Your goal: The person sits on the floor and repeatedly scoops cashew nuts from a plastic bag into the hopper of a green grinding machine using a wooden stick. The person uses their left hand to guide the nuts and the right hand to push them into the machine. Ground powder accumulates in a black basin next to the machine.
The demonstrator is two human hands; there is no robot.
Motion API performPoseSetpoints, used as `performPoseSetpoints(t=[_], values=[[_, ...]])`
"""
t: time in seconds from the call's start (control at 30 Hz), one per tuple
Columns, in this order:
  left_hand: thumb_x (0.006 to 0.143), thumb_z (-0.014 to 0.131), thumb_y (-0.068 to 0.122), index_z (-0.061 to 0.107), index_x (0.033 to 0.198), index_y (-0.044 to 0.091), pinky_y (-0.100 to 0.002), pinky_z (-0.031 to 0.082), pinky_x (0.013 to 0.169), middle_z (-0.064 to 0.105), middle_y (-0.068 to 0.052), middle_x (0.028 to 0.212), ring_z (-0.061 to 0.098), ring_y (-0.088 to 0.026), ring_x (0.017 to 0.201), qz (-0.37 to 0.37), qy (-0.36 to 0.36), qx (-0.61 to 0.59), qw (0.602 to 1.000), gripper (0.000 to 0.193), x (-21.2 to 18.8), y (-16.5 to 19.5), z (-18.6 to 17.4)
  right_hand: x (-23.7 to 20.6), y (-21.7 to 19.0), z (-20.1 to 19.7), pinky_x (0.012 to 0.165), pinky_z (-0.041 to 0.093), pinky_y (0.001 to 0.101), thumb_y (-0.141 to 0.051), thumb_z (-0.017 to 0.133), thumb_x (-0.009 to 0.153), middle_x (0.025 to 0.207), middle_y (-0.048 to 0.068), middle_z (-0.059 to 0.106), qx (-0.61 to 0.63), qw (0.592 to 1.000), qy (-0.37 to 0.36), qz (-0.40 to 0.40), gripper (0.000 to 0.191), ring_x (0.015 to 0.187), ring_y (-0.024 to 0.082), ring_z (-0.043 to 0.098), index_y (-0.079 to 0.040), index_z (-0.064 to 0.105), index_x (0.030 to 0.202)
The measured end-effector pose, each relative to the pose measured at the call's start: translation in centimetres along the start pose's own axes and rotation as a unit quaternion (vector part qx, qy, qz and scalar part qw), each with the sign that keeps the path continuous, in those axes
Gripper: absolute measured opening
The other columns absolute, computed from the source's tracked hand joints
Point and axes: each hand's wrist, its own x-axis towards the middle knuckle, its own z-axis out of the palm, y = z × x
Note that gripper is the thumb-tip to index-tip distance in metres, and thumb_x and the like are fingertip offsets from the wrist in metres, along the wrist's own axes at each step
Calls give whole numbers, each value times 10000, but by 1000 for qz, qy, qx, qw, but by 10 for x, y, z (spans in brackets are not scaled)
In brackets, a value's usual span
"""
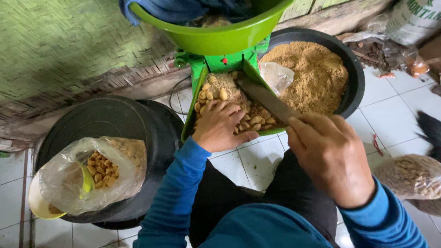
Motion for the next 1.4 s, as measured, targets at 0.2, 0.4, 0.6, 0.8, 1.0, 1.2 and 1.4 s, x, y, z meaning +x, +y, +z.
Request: performPoseSetpoints(t=[0.2,0.4,0.6,0.8,1.0,1.2,1.4], values=[[881,568,764,749,1118,46,-512,369,1025,687,-112,1188,580,-323,1151,11,11,17,1000,777,0,2,0,26,10,25,806,547,386,-106,754,916,1062,99,746,26,1000,16,-8,157,941,263,698,8,750,1023],[887,523,802,752,1145,16,-499,366,1028,682,-117,1179,572,-313,1129,9,6,8,1000,858,0,-3,3,6,0,2,815,554,391,-105,737,913,1050,94,738,23,998,13,50,160,919,275,684,-12,753,1042],[867,578,777,753,1088,4,-483,368,1024,682,-101,1145,573,-309,1146,14,17,-2,1000,823,1,-3,5,2,0,33,763,559,409,-157,753,893,987,133,705,36,994,-18,103,213,859,316,667,-52,773,1078],[846,643,738,761,1074,-2,-475,373,997,685,-109,1118,579,-302,1112,9,17,-11,1000,783,1,1,-2,6,2,68,760,571,415,-206,729,903,975,152,677,57,990,-12,128,236,866,331,669,-85,768,1102],[846,672,711,772,1047,5,-476,380,999,697,-116,1136,585,-304,1112,20,29,-15,999,741,2,0,-4,7,8,101,713,580,422,-207,700,911,941,169,654,37,988,-41,141,249,824,340,672,-110,768,1130],[811,693,698,781,1009,5,-492,374,985,696,-123,1127,584,-311,1116,15,22,-14,1000,726,3,1,-5,13,13,121,695,581,436,-224,693,928,943,169,653,36,988,-48,143,223,829,355,680,-119,759,1112],[795,707,685,774,890,2,-498,382,1000,700,-137,1148,583,-322,1127,8,0,2,1000,693,5,1,-6,22,14,136,683,587,440,-205,680,878,972,171,652,9,983,-106,151,172,820,355,690,-128,738,1021]])
